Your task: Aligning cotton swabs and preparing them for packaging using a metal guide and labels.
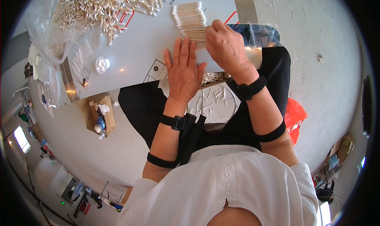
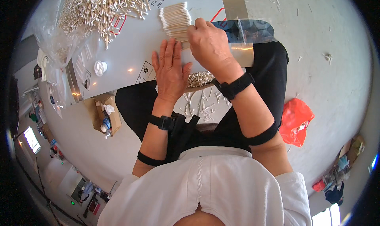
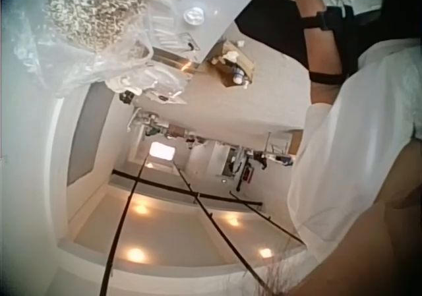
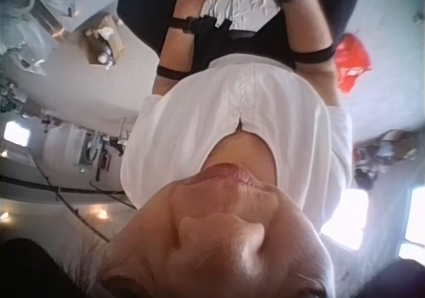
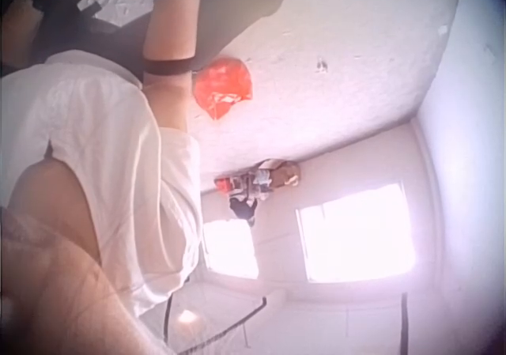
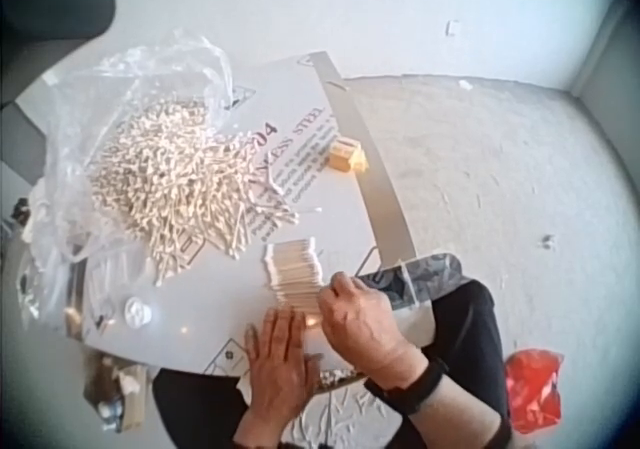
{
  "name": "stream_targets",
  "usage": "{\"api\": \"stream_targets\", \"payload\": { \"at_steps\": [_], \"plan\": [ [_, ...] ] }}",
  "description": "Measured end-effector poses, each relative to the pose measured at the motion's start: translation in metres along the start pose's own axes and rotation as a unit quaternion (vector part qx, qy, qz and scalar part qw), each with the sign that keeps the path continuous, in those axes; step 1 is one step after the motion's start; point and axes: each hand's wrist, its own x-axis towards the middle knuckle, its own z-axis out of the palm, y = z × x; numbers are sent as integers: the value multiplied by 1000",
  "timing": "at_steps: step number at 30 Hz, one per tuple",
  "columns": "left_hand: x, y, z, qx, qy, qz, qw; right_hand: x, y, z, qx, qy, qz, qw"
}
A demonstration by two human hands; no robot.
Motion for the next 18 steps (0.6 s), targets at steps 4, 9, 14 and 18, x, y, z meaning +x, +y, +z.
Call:
{"api": "stream_targets", "payload": {
  "at_steps": [4, 9, 14, 18],
  "plan": [
    [-1, 0, 2, -6, 9, 1, 1000, 1, -1, -1, -42, -14, -9, 999],
    [-1, 0, 2, -10, 32, -1, 999, -3, 1, -4, -67, -29, -30, 997],
    [-1, -2, 3, -17, 42, 4, 999, -6, 7, -6, -19, -18, -49, 998],
    [-1, -2, 2, -35, 43, -1, 998, -9, 8, -6, 39, -16, -14, 999]
  ]
}}
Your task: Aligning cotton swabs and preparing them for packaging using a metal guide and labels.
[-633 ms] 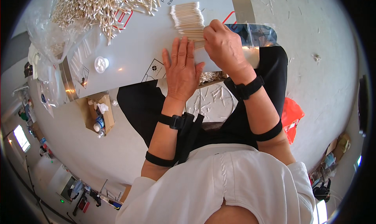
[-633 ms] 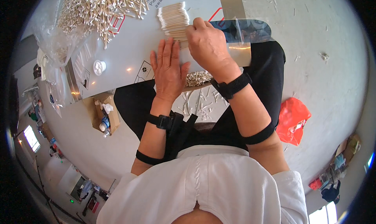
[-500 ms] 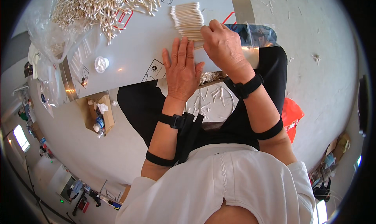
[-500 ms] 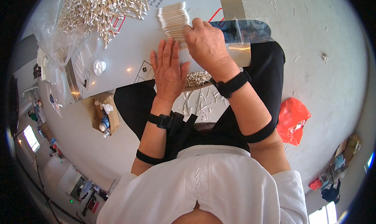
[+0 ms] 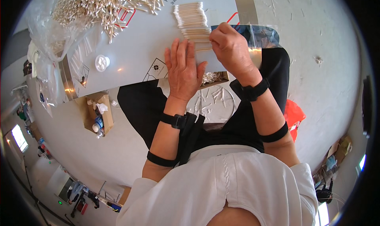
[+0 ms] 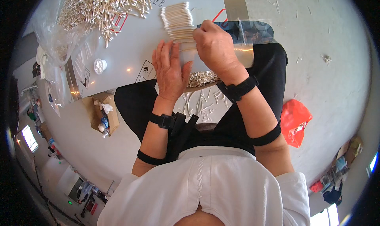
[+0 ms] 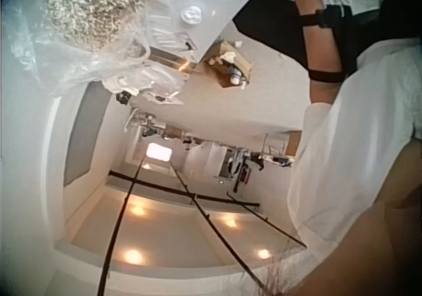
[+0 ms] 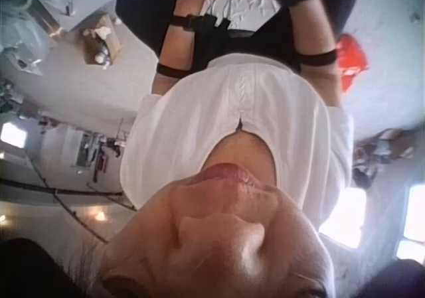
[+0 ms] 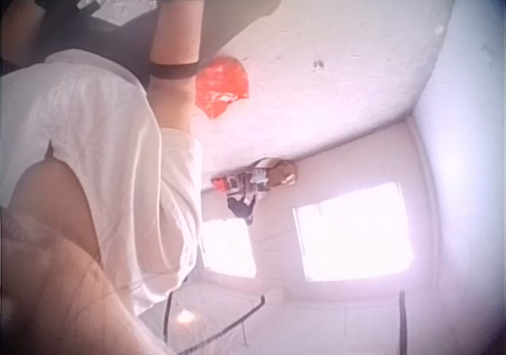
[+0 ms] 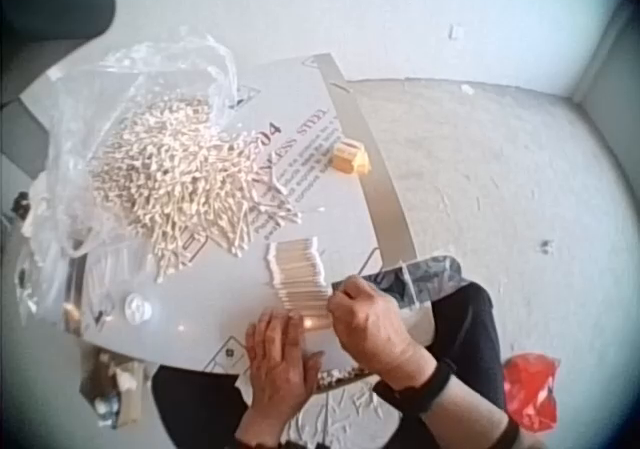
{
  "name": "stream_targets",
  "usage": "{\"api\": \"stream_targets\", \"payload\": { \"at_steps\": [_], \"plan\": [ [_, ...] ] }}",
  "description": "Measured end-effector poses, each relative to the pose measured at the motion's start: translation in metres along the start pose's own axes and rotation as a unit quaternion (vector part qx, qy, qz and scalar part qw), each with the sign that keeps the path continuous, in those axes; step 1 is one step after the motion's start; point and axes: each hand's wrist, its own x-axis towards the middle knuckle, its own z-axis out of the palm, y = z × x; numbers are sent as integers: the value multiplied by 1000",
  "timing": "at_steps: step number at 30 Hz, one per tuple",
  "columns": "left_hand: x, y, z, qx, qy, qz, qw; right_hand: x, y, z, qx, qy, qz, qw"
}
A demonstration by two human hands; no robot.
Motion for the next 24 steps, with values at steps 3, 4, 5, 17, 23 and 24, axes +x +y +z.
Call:
{"api": "stream_targets", "payload": {
  "at_steps": [3, 4, 5, 17, 23, 24],
  "plan": [
    [3, 4, -4, 34, -28, 22, 999, -4, 2, 2, 125, 59, 100, 985],
    [8, 7, -5, 33, -28, 23, 999, -5, 2, 4, 207, 114, 153, 960],
    [15, 10, -5, 21, -32, 8, 999, -6, 3, 7, 286, 167, 203, 922],
    [65, 5, 22, -568, 211, -184, 774, 4, -11, 48, 457, 283, 179, 824],
    [65, 2, 21, -613, 232, -180, 734, 12, -9, 46, 507, 239, 175, 809],
    [67, -4, 19, -612, 233, -180, 734, 14, -7, 43, 519, 237, 180, 801]
  ]
}}
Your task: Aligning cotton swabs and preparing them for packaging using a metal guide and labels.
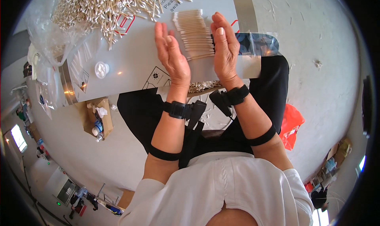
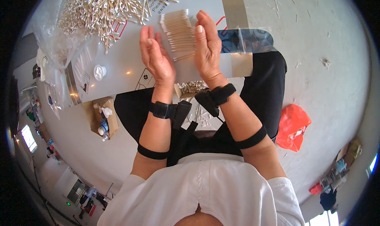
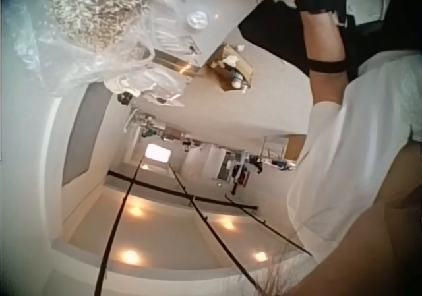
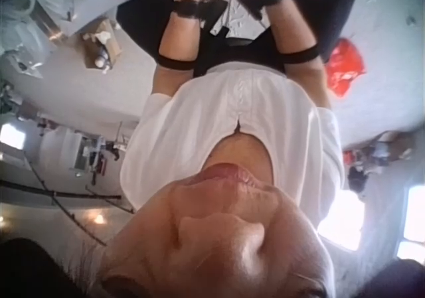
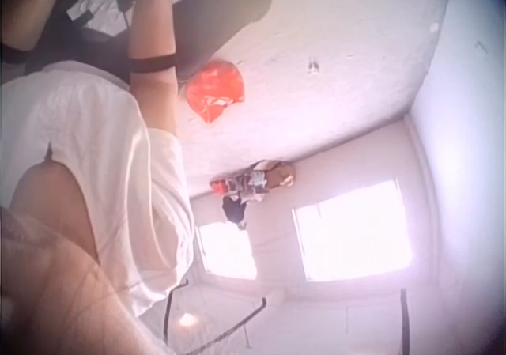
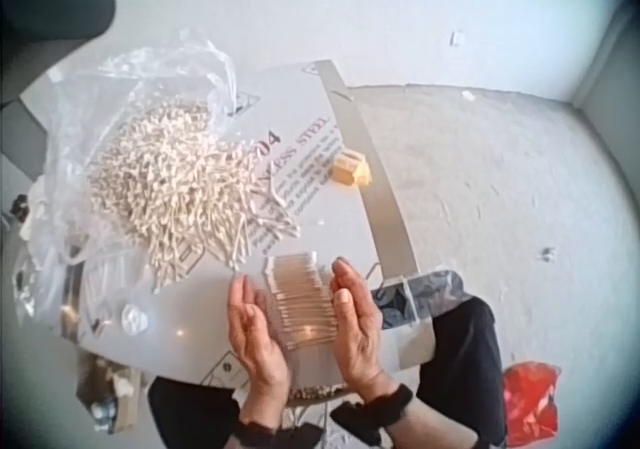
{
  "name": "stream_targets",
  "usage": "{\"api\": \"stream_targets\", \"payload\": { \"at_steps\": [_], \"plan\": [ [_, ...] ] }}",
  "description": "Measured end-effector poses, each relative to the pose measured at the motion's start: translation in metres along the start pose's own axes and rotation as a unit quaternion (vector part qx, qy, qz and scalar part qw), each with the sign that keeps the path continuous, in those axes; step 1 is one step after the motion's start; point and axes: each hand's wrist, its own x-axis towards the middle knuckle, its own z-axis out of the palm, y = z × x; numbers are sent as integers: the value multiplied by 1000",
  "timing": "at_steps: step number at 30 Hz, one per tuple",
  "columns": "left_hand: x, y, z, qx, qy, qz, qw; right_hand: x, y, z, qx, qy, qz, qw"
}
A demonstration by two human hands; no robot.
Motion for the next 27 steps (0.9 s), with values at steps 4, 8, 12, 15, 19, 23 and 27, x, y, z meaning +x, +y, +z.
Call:
{"api": "stream_targets", "payload": {
  "at_steps": [4, 8, 12, 15, 19, 23, 27],
  "plan": [
    [29, -2, -7, 25, -7, 30, 999, 21, 8, -5, -12, -8, -36, 999],
    [43, -10, 0, -2, -53, 29, 998, 27, 13, 4, 20, -40, -1, 999],
    [42, -12, 3, -21, -53, 20, 998, 22, 14, 9, 34, -47, 10, 998],
    [44, -8, -5, -10, -40, 29, 999, 32, 12, 2, 35, -33, 1, 999],
    [62, -11, -4, -12, -53, 34, 998, 53, 15, 1, 3, -48, -27, 998],
    [71, -15, -2, -3, -92, 20, 996, 55, 5, 13, -9, -85, 11, 996],
    [59, -5, 3, 94, -98, 74, 988, 59, 11, 8, 202, -51, 94, 974]
  ]
}}
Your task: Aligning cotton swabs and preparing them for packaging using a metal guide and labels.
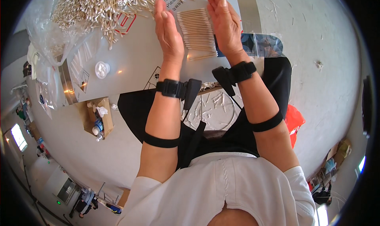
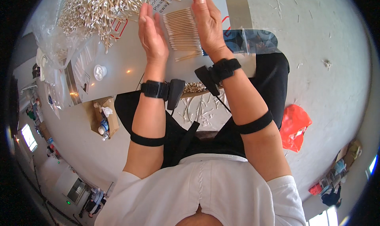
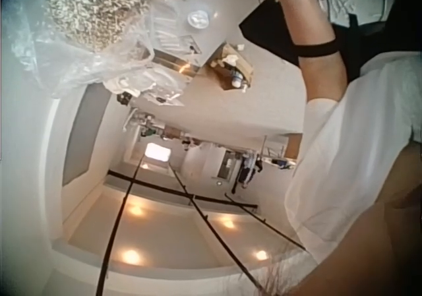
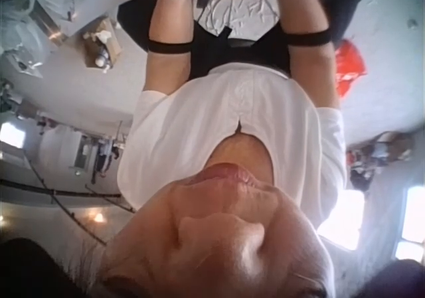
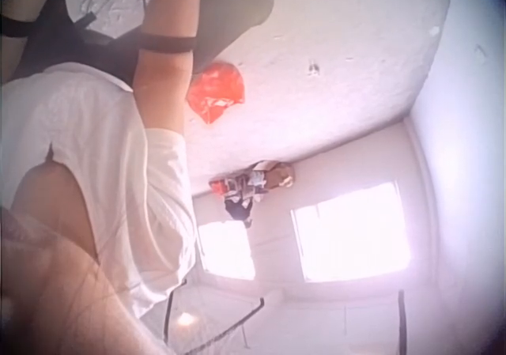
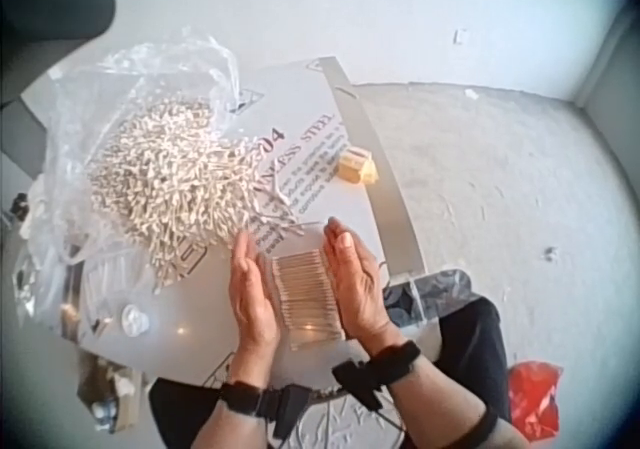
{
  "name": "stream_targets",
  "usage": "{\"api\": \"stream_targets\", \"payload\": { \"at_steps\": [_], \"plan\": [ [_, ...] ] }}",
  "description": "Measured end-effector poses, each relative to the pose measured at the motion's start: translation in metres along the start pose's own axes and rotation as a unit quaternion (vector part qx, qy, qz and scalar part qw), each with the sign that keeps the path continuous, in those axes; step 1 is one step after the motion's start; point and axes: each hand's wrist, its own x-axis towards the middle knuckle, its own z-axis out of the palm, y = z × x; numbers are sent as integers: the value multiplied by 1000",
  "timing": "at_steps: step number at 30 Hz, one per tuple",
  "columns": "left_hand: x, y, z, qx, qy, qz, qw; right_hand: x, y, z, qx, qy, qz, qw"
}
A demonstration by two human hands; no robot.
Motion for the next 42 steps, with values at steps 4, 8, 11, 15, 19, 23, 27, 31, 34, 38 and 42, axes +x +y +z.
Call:
{"api": "stream_targets", "payload": {
  "at_steps": [4, 8, 11, 15, 19, 23, 27, 31, 34, 38, 42],
  "plan": [
    [-28, 23, -19, 490, -178, 139, 842, -19, -15, -14, -87, 33, -66, 993],
    [-63, 27, -23, 570, -256, 90, 776, -47, -25, -20, -84, 70, -53, 993],
    [-59, 26, -20, 583, -256, 84, 767, -62, -26, -17, -97, 91, -44, 990],
    [-65, 35, -18, 579, -259, 80, 769, -75, -25, -17, -134, 80, -51, 986],
    [-73, 35, -21, 563, -260, 69, 781, -82, -25, -16, -117, 97, -68, 986],
    [-90, 36, -24, 251, -117, 26, 961, -99, -21, -14, -105, 97, -67, 987],
    [-98, 30, -12, -28, 25, -58, 998, -106, -9, -5, -87, 89, -61, 990],
    [-93, 24, -2, -121, 33, -78, 989, -104, 1, 2, -113, 73, -76, 988],
    [-93, 24, -9, -136, 46, -80, 986, -102, 3, 1, -72, 78, -72, 992],
    [-99, 30, -35, -49, 76, -74, 993, -118, -14, -11, -102, 128, -61, 985],
    [-110, 33, -59, 88, 36, -88, 992, -147, -37, -21, -197, 120, 9, 973]
  ]
}}
